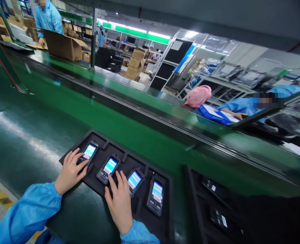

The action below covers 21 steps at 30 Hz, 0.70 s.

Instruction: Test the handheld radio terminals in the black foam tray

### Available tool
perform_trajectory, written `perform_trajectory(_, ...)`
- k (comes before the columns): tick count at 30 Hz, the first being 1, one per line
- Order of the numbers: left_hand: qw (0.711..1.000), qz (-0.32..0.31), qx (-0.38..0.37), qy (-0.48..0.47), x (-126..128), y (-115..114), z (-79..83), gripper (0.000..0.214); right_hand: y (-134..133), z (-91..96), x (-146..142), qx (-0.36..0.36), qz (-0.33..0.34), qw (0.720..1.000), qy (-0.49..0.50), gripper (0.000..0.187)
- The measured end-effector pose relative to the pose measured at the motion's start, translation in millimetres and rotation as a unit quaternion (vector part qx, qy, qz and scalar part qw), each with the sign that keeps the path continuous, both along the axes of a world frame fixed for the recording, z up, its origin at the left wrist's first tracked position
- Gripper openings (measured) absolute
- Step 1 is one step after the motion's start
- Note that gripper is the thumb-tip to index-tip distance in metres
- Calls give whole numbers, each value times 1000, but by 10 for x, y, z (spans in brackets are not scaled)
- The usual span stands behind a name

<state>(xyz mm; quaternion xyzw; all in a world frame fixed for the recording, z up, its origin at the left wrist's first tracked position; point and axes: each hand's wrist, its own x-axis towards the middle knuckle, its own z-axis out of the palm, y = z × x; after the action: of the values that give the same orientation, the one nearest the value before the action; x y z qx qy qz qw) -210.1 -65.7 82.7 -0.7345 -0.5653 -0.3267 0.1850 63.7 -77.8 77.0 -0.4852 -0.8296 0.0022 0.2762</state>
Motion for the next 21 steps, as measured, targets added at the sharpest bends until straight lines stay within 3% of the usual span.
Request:
perform_trajectory(5,1000,29,-9,2,63,-13,19,23,-1,-16,13,-8,3,1000,10,37)
perform_trajectory(21,999,38,-27,2,75,-30,25,24,36,-15,5,3,4,1000,14,35)
